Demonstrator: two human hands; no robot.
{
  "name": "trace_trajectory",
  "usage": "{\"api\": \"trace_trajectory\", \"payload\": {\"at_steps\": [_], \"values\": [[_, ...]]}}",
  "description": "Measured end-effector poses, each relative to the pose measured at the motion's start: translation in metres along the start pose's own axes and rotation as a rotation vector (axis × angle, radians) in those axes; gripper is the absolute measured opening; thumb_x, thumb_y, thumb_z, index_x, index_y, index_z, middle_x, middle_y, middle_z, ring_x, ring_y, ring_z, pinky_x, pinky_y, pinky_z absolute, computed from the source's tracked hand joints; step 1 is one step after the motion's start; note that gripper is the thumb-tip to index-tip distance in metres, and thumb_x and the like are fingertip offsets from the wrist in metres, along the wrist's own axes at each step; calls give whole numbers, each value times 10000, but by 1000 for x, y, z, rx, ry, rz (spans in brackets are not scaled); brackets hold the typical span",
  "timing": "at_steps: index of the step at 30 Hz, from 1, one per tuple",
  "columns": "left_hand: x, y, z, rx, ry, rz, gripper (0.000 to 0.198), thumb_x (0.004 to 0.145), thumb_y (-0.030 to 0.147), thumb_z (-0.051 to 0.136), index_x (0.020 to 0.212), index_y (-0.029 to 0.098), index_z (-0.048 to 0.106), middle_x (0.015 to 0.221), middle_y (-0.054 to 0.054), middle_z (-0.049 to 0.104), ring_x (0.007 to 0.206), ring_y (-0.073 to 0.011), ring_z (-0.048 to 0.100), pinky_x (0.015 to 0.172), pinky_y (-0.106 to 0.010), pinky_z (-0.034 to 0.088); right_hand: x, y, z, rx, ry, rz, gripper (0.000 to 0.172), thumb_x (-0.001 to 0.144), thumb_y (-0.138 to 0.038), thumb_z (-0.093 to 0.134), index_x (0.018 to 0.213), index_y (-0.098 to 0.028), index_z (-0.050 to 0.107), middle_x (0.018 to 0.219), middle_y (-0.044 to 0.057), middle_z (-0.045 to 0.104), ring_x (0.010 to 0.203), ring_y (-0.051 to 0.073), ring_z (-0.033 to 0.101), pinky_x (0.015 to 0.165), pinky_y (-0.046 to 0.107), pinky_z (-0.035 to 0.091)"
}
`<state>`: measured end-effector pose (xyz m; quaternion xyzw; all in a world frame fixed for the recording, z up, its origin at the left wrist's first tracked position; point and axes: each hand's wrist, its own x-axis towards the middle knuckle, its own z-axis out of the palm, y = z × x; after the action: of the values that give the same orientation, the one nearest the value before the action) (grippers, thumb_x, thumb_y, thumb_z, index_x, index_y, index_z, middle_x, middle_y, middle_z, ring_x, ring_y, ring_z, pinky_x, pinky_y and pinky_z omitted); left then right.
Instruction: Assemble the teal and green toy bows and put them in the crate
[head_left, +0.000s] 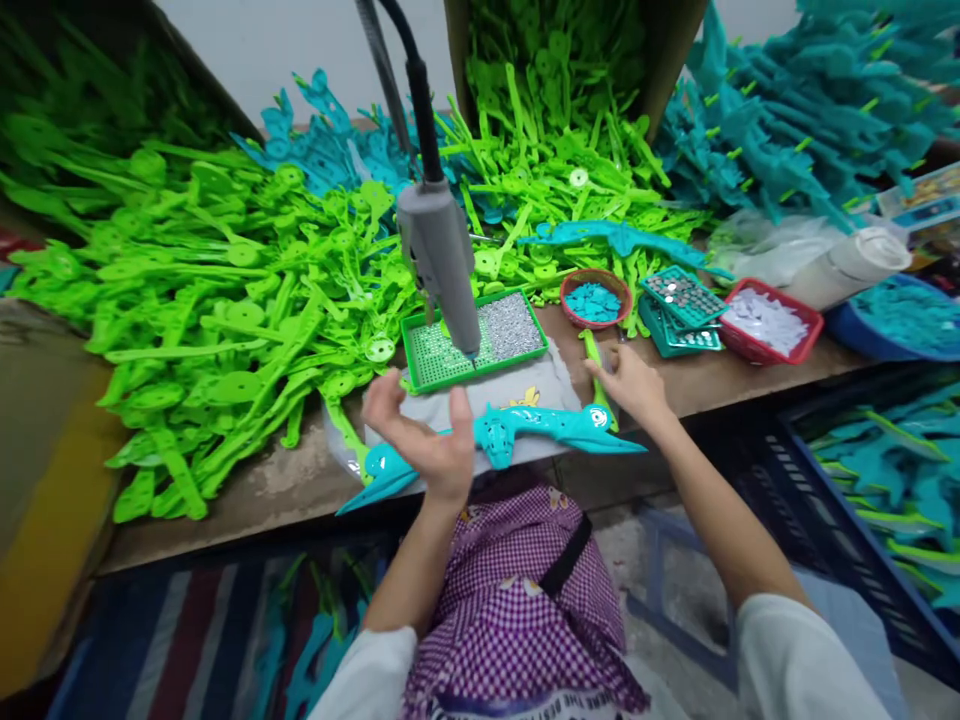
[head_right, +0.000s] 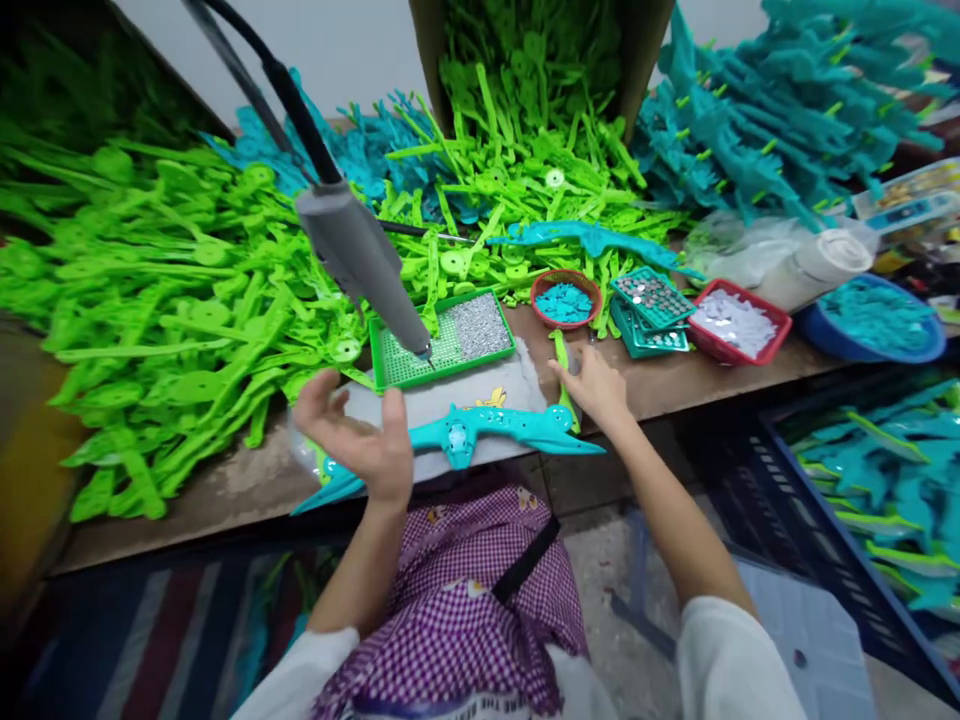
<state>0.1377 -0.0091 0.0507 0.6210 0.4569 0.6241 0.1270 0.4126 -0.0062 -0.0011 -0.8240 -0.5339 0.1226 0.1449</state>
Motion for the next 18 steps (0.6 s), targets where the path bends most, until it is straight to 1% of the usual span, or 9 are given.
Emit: {"api": "trace_trajectory", "payload": {"at_steps": [1, 2, 4, 8, 10, 12, 13, 15, 18], "values": [[-6, 8, 3, 13, -93, 102, 628, 791, 297, 691, 1344, 248, 397, 1324, -97, 470, 1272, -267, 442, 1091, -476, 333, 2, 3, 4, -1, -24, 1, 637, 796, -631, 510, 1216, -152, 528, 1144, 189, 626, 1011, 342, 608, 815, 425, 448], [-11, 14, 8, 8, -274, 192, 556, 802, 307, 676, 1306, 247, 449, 1276, -93, 511, 1225, -261, 486, 1065, -462, 366, 4, 4, 8, 23, -32, 1, 627, 777, -596, 552, 1216, -150, 525, 1109, 182, 640, 996, 335, 610, 814, 414, 442], [-12, 19, 28, -7, -728, 261, 446, 824, 356, 644, 1236, 228, 530, 1196, -103, 577, 1141, -261, 544, 993, -438, 431, 7, 5, 14, 138, -9, 23, 557, 747, -515, 605, 1158, -142, 554, 999, 146, 666, 917, 296, 616, 784, 376, 434], [8, 1, 95, -9, -1399, 46, 439, 811, 524, 599, 1046, 156, 650, 986, -112, 674, 897, -253, 624, 780, -368, 489, 10, 12, 17, 613, 81, 73, 394, 710, -513, 600, 843, -143, 586, 691, 3, 589, 663, 159, 513, 641, 276, 394], [20, -11, 125, -62, -1794, -89, 465, 774, 591, 599, 853, 143, 690, 784, -77, 685, 699, -200, 611, 652, -301, 465, 9, 15, 15, 850, 128, 81, 394, 686, -531, 613, 789, -155, 556, 640, -44, 529, 619, 116, 446, 603, 241, 365], [26, -18, 143, -146, -2066, -288, 510, 711, 641, 632, 798, 142, 690, 720, -52, 677, 626, -164, 583, 604, -267, 436, 4, 14, 13, 986, 156, 114, 403, 659, -534, 642, 787, -165, 541, 633, -63, 498, 612, 98, 414, 591, 225, 347], [27, -19, 147, -182, -2121, -410, 532, 670, 655, 661, 806, 141, 688, 726, -48, 679, 623, -157, 579, 603, -261, 431, 1, 13, 11, 1024, 166, 138, 408, 652, -534, 653, 794, -170, 538, 638, -66, 491, 614, 94, 409, 590, 221, 343], [27, -17, 147, -235, -2105, -642, 570, 595, 644, 726, 841, 132, 682, 757, -57, 683, 632, -156, 580, 616, -267, 430, -9, 10, 9, 1095, 192, 195, 415, 660, -541, 653, 823, -179, 534, 655, -67, 483, 617, 93, 409, 587, 219, 342], [23, -11, 139, -237, -2013, -798, 559, 543, 593, 782, 821, 121, 671, 727, -59, 663, 590, -145, 555, 591, -277, 407, -23, 8, 7, 1208, 230, 282, 406, 693, -553, 637, 840, -194, 518, 666, -71, 458, 605, 88, 409, 564, 213, 345]]}}
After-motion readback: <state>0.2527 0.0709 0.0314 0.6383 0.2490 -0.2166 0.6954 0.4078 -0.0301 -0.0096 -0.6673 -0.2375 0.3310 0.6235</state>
